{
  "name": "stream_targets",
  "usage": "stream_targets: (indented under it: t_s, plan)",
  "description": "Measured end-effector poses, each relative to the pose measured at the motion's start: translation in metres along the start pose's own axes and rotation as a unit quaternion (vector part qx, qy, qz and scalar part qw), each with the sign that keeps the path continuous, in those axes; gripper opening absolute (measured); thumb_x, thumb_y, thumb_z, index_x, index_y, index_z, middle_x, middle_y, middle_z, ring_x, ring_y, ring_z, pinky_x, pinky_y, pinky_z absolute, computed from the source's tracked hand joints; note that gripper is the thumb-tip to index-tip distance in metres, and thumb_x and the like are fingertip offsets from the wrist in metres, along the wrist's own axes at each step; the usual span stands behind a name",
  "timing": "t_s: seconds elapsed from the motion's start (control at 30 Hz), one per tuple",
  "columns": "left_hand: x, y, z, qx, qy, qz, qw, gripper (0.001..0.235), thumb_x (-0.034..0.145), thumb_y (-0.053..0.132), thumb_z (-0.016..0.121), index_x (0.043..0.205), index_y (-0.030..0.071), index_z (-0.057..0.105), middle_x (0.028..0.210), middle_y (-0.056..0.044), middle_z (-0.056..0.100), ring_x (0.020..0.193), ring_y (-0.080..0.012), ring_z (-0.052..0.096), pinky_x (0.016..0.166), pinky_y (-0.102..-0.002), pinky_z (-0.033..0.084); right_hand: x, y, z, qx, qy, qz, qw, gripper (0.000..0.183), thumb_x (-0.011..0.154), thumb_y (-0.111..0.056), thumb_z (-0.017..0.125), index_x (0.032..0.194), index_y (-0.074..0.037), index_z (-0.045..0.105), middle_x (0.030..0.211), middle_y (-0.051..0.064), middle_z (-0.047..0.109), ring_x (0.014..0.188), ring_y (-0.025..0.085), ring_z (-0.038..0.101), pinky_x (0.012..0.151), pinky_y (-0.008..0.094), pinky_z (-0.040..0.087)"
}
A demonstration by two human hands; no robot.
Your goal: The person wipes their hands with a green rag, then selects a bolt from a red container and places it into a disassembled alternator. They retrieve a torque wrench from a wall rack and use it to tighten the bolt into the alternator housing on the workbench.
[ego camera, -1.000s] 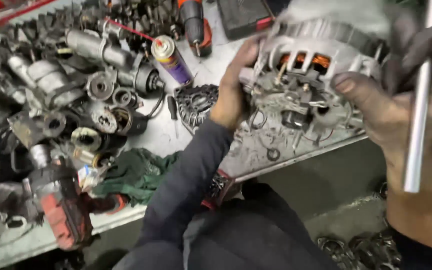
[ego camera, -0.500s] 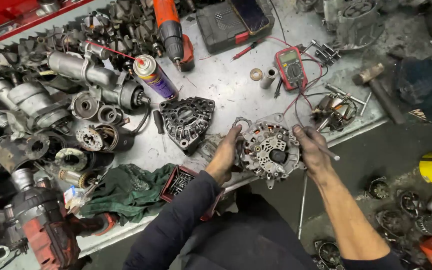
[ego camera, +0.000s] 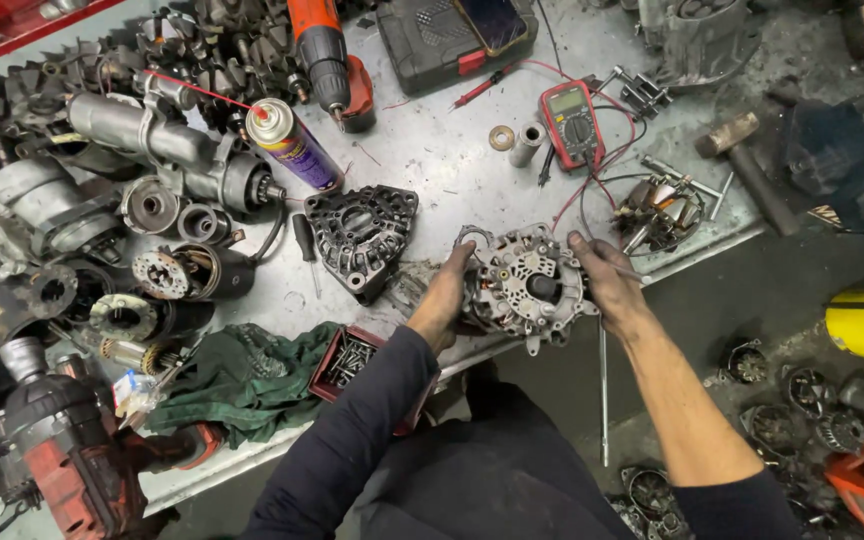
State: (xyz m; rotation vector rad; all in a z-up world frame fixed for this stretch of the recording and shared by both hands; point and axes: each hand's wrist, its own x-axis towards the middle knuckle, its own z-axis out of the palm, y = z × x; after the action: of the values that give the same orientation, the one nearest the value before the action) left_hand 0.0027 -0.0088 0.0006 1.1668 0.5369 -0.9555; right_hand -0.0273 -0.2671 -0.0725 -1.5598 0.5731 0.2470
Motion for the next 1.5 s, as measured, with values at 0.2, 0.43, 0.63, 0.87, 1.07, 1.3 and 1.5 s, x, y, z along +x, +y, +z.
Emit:
stream_targets:
  t_s: [0.2, 0.43, 0.63, 0.87, 1.07, 1.3, 1.5]
  plan:
    - [0.016, -0.017, -0.018, 0.072, 0.012, 0.046, 0.996, 0.092, 0.088, 0.070, 0.032, 0.161, 0.014, 0.029, 0.163, -0.017, 0.035, 0.145, -0.0341, 0.036, 0.115, -0.053, 0.032, 0.011, 0.010, -0.007, -0.044, -0.017, -0.007, 0.999, 0.071, 0.094, -0.056, 0.070, 0.123, 0.009, 0.067, 0.117, 0.017, 0.069, 0.111, 0.024, 0.057, 0.096, 0.039, 0.045]
    - [0.004, -0.037, -0.042, 0.342, 0.147, 0.268, 0.888, 0.087, 0.095, 0.074, 0.040, 0.148, 0.006, 0.052, 0.150, -0.021, 0.054, 0.141, -0.0337, 0.051, 0.119, -0.045, 0.036, -0.004, -0.012, -0.001, -0.073, 0.003, -0.043, 0.996, 0.063, 0.095, -0.054, 0.069, 0.115, 0.006, 0.071, 0.106, 0.011, 0.070, 0.100, 0.019, 0.060, 0.090, 0.035, 0.049]
    - [-0.036, -0.023, -0.040, 0.401, 0.110, 0.390, 0.821, 0.057, 0.083, 0.046, 0.077, 0.129, 0.013, 0.066, 0.131, -0.013, 0.064, 0.127, -0.0305, 0.061, 0.109, -0.041, 0.047, -0.055, -0.061, -0.027, -0.073, 0.131, -0.121, 0.981, 0.046, 0.106, -0.053, 0.059, 0.120, -0.009, 0.065, 0.096, 0.019, 0.071, 0.055, 0.008, 0.040, 0.047, 0.027, 0.031]
    - [-0.026, -0.020, -0.057, 0.483, 0.054, 0.420, 0.766, 0.058, 0.082, 0.038, 0.083, 0.129, 0.012, 0.065, 0.135, -0.014, 0.059, 0.127, -0.0338, 0.056, 0.107, -0.044, 0.044, -0.171, -0.151, -0.043, 0.215, 0.034, -0.306, 0.927, 0.046, 0.116, -0.051, 0.038, 0.129, -0.014, 0.062, 0.104, 0.016, 0.077, 0.040, 0.004, 0.038, 0.043, 0.018, 0.029]
    - [-0.017, -0.010, -0.062, 0.474, 0.012, 0.434, 0.766, 0.040, 0.080, 0.033, 0.084, 0.114, 0.014, 0.073, 0.133, -0.008, 0.064, 0.126, -0.0296, 0.063, 0.107, -0.041, 0.049, -0.184, -0.134, -0.060, 0.332, 0.024, -0.351, 0.875, 0.043, 0.119, -0.039, 0.037, 0.134, -0.005, 0.058, 0.092, 0.019, 0.071, 0.041, 0.007, 0.040, 0.044, 0.020, 0.030]
    - [-0.020, -0.019, -0.064, 0.499, 0.003, 0.511, 0.700, 0.025, 0.084, 0.028, 0.081, 0.105, 0.016, 0.076, 0.132, -0.005, 0.063, 0.122, -0.0269, 0.065, 0.106, -0.040, 0.054, -0.173, -0.138, -0.050, 0.266, -0.012, -0.415, 0.870, 0.047, 0.122, -0.041, 0.036, 0.138, 0.001, 0.052, 0.082, 0.020, 0.066, 0.043, 0.010, 0.041, 0.046, 0.023, 0.029]
    - [-0.034, -0.015, -0.060, 0.568, 0.009, 0.583, 0.581, 0.018, 0.086, 0.021, 0.077, 0.103, 0.016, 0.077, 0.131, -0.003, 0.065, 0.119, -0.0262, 0.064, 0.099, -0.041, 0.054, -0.186, -0.149, -0.025, 0.161, 0.007, -0.460, 0.873, 0.056, 0.121, -0.050, 0.034, 0.136, 0.000, 0.053, 0.079, 0.021, 0.060, 0.043, 0.011, 0.034, 0.048, 0.025, 0.028]
